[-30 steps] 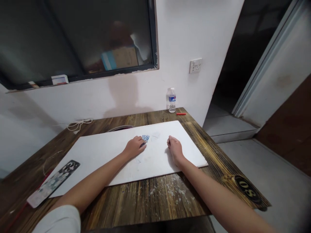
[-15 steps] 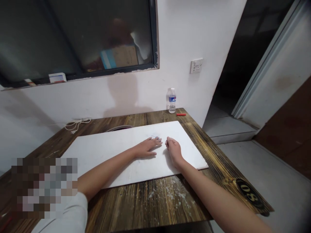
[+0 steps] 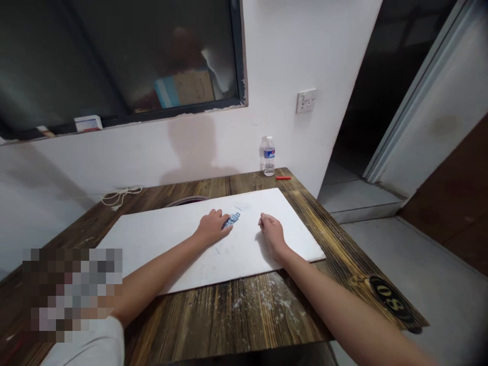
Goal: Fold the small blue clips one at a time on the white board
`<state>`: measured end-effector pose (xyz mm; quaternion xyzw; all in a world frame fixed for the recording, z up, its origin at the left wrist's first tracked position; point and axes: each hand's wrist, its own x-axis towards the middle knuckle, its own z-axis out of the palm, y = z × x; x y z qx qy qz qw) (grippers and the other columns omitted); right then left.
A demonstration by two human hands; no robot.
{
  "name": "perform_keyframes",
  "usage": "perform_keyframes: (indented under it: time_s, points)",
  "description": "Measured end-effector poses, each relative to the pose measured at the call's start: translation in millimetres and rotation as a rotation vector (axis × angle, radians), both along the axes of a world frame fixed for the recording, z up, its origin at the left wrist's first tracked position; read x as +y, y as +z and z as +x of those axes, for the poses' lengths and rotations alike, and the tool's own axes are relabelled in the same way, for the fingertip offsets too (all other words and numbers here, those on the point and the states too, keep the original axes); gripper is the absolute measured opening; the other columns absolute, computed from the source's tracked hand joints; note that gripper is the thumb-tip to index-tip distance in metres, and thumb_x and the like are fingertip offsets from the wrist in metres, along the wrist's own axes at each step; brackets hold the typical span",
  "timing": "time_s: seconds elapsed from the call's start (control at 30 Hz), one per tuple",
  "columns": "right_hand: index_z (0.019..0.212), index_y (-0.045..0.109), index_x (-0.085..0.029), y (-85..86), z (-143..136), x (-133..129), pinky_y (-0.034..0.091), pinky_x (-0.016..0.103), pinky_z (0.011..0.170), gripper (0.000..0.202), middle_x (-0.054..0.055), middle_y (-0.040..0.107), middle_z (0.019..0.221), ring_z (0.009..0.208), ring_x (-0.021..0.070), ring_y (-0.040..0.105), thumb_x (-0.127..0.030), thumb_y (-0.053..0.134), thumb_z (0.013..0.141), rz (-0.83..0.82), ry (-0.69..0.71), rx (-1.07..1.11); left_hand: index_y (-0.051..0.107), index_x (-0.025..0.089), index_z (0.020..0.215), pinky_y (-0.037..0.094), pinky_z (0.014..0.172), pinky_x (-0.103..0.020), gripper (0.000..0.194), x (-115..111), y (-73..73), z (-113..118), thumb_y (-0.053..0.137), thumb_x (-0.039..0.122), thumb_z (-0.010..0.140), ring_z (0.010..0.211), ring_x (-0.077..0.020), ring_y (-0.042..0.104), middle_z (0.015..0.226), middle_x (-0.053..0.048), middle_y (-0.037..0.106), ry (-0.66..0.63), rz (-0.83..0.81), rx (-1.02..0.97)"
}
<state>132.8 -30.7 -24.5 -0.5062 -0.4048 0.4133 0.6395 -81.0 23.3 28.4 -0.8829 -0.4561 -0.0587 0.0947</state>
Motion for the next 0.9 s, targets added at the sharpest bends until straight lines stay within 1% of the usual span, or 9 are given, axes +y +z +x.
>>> perform_keyframes:
  time_s: [0.07,0.13,0.23,0.33,0.43,0.53,0.67,0.8,0.9]
  points:
    - [0.06,0.052,-0.021,-1.8,0,0,0.028,0.027,0.049,0.041,-0.003,0.044,0.05,0.049,0.0133,0.038,-0.056,0.05,0.083,0.008,0.012,-0.019,0.063,0.023,0.119,0.045,0.077,-0.036,0.042,-19,2.4,-21,0.046,0.048,0.09,0.094,-0.0256,0.053,0.099,-0.01,0.06,-0.079,-0.047,-0.027]
    - [0.06,0.052,-0.021,-3.7,0,0,0.029,0.027,0.05,0.041,-0.003,0.044,0.05,0.05,0.0136,0.039,-0.055,0.049,0.084,0.012,0.018,-0.041,0.058,0.024,0.128,0.044,0.084,-0.038,0.047,-35,2.0,-40,0.043,0.049,0.092,0.095,-0.0247,0.055,0.103,-0.01,0.061,-0.235,-0.124,-0.041]
    - [0.061,0.053,-0.021,-6.0,0,1,0.03,0.027,0.052,0.041,-0.003,0.046,0.053,0.053,0.0141,0.04,-0.054,0.048,0.085,0.014,0.014,-0.078,0.045,0.028,0.141,0.038,0.101,-0.043,0.056,-53,-1.8,-57,0.044,0.052,0.091,0.118,-0.028,0.05,0.13,-0.01,0.056,-0.41,-0.221,-0.092]
    - [0.061,0.053,-0.021,-6.9,0,2,0.032,0.027,0.055,0.041,-0.003,0.049,0.056,0.056,0.0143,0.043,-0.052,0.046,0.087,0.027,0.007,-0.115,0.033,0.033,0.148,0.024,0.113,-0.047,0.064,-62,-5.5,-53,0.042,0.058,0.09,0.138,-0.0299,0.032,0.153,-0.007,0.034,-0.466,-0.333,-0.018]
    - [0.06,0.052,-0.021,-5.3,-1,1,0.032,0.027,0.058,0.041,-0.002,0.05,0.057,0.058,0.0146,0.044,-0.05,0.045,0.087,0.035,0.004,-0.14,0.016,0.035,0.153,0.011,0.115,-0.054,0.073,-59,-8.4,-29,0.039,0.064,0.09,0.145,-0.0319,0.018,0.159,-0.005,0.018,-0.479,-0.398,0.059]
    - [0.06,0.053,-0.021,-2.3,-1,0,0.033,0.027,0.058,0.04,-0.003,0.05,0.056,0.058,0.0147,0.044,-0.05,0.047,0.086,0.042,0.003,-0.129,0.013,0.037,0.153,0.0,0.113,-0.061,0.071,-42,-12.1,6,0.034,0.065,0.091,0.147,-0.0334,0.006,0.16,-0.003,0.012,-0.461,-0.361,0.069]
    - [0.059,0.05,-0.021,0.6,-1,0,0.032,0.027,0.056,0.039,-0.003,0.047,0.055,0.056,0.014,0.041,-0.05,0.048,0.085,0.06,-0.005,-0.062,0.022,0.037,0.151,-0.001,0.111,-0.065,0.071,-1,-16.8,50,0.034,0.069,0.088,0.146,-0.0363,-0.003,0.161,-0.001,0.008,-0.371,-0.27,0.044]
    - [0.058,0.051,-0.021,1.1,-1,2,0.03,0.027,0.052,0.041,-0.003,0.045,0.052,0.053,0.0141,0.04,-0.053,0.047,0.084,0.049,-0.005,-0.048,0.031,0.034,0.148,0.01,0.112,-0.061,0.063,38,-20.9,77,0.035,0.061,0.091,0.145,-0.0337,0.012,0.158,-0.002,0.024,-0.143,-0.234,-0.01]
    - [0.058,0.052,-0.022,1.1,1,3,0.03,0.027,0.05,0.042,-0.003,0.044,0.049,0.051,0.0143,0.04,-0.056,0.047,0.082,0.029,0.0,-0.035,0.045,0.027,0.141,0.029,0.107,-0.051,0.054,46,-23.5,82,0.039,0.05,0.093,0.135,-0.032,0.034,0.148,-0.007,0.043,0.084,-0.11,-0.102]
